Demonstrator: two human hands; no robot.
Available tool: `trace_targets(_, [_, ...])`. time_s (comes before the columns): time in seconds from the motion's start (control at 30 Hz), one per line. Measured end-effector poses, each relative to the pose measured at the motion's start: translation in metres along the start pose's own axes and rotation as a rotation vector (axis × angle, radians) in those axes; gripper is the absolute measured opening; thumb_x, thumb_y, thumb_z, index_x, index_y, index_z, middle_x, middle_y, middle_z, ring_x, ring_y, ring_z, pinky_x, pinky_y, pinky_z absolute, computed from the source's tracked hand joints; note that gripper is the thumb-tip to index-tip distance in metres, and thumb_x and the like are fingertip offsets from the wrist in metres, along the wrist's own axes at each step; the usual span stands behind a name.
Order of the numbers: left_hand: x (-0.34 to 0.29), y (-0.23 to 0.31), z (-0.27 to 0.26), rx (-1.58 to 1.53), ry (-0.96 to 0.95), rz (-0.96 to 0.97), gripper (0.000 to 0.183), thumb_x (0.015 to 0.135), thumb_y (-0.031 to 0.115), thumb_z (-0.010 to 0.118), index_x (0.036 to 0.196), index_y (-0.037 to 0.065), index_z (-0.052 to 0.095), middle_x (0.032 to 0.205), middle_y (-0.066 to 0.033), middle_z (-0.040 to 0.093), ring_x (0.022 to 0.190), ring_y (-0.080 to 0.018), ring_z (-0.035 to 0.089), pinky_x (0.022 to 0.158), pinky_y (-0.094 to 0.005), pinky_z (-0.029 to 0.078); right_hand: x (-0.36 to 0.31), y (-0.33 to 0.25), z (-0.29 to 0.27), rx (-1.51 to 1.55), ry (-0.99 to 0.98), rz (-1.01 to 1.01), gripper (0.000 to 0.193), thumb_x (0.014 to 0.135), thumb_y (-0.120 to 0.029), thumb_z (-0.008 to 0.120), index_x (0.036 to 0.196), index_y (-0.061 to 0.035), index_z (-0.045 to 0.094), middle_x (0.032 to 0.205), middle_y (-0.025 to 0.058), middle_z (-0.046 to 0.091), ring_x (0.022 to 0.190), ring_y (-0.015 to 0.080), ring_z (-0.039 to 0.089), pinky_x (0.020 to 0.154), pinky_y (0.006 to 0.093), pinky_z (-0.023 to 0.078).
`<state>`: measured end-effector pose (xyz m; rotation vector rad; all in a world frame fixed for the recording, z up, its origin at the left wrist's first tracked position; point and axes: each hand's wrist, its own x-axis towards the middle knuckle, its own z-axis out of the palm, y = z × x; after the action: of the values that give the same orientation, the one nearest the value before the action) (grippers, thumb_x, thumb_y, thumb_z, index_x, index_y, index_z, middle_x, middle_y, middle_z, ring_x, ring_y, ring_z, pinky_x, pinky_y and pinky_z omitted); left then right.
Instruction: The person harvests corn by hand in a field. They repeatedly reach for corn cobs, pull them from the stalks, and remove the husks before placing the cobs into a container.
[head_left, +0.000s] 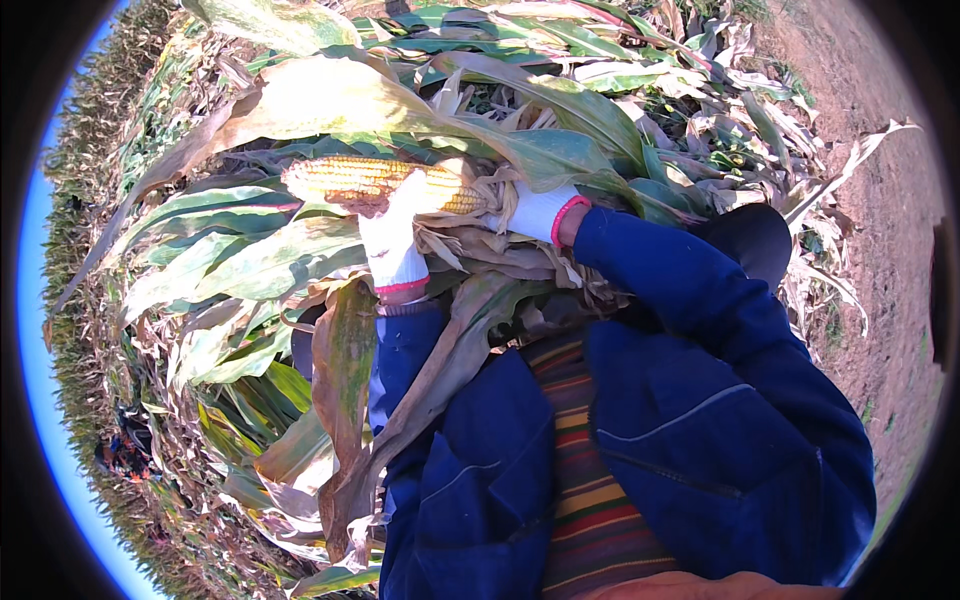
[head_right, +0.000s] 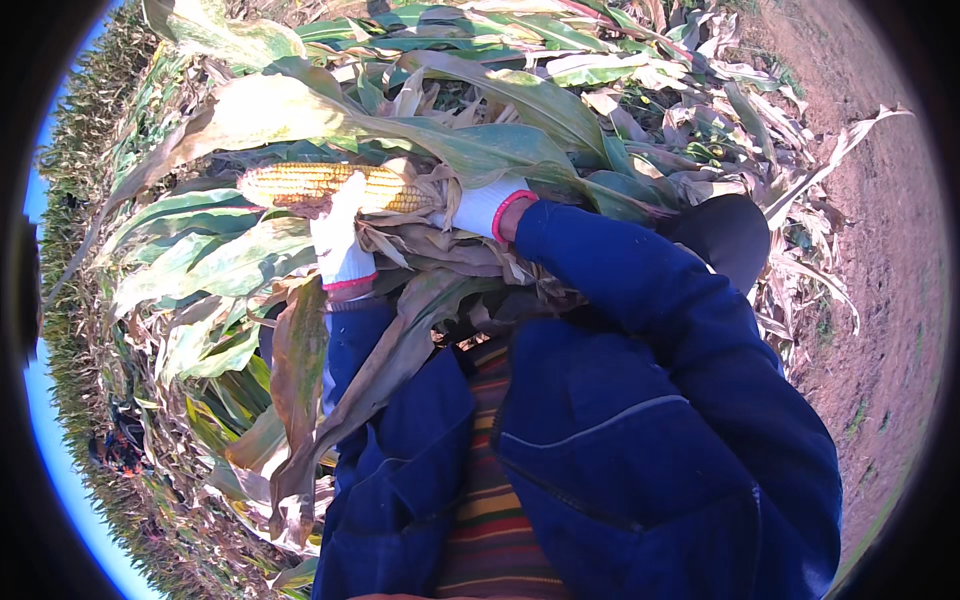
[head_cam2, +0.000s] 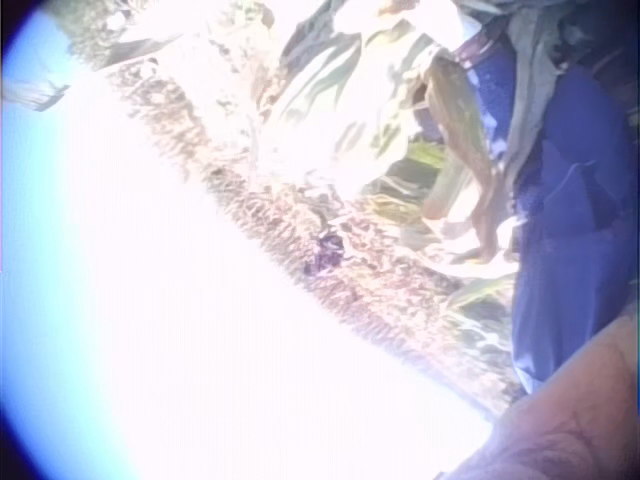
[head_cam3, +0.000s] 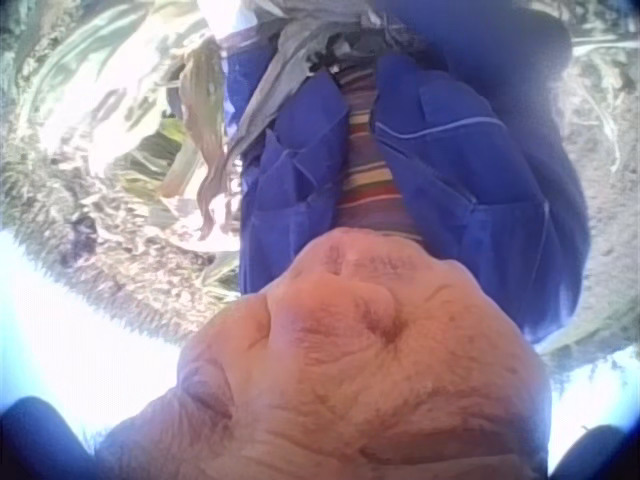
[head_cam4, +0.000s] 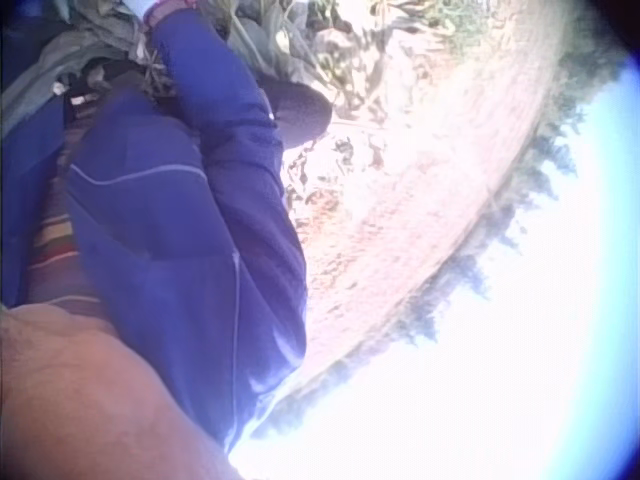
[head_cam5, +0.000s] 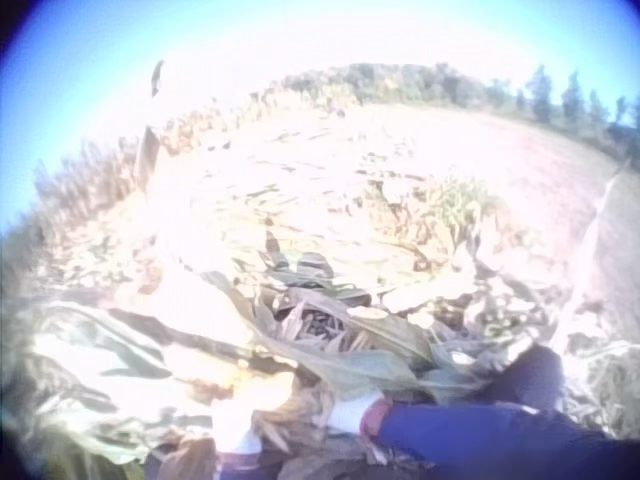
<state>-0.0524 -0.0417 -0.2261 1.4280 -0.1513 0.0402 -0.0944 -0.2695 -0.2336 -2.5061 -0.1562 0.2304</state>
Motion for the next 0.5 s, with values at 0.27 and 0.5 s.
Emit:
trace_targets(0.27, [0.031, -0.038, -0.009, 0.374, -0.085, 0.2, 0.042, 0.094, 0.017, 0.074, 0.128, -0.004, 0.062, 0.123, -0.0158, 0.07, 0.112, -0.021, 0.068, 0.1, -0.0322, 0.052, 0.03, 0.003, 0.032, -0.202, 0.211, 0.066, 0.055, 0.09, -0.055, 0.058, 0.123, -0.0121, 0.069, 0.12, 0.0177, 0.072, 0.109, 0.0386, 0.068, 0.092, 0.0491, 0.054])
trace_targets(0.5, [0.001, 0.005, 0.109, 0.814, -0.12, 0.439, 0.069, 0.077, 0.027, 0.091, 0.129, 0.0, 0.053, 0.119, -0.0148, 0.067, 0.106, -0.0249, 0.067, 0.093, -0.0355, 0.053, 0.08, 0.099, 0.098, 0.056, 0.339, -0.071, 0.044, 0.09, -0.046, 0.063, 0.102, -0.0059, 0.078, 0.102, 0.0201, 0.076, 0.094, 0.0402, 0.072, 0.081, 0.049, 0.057])
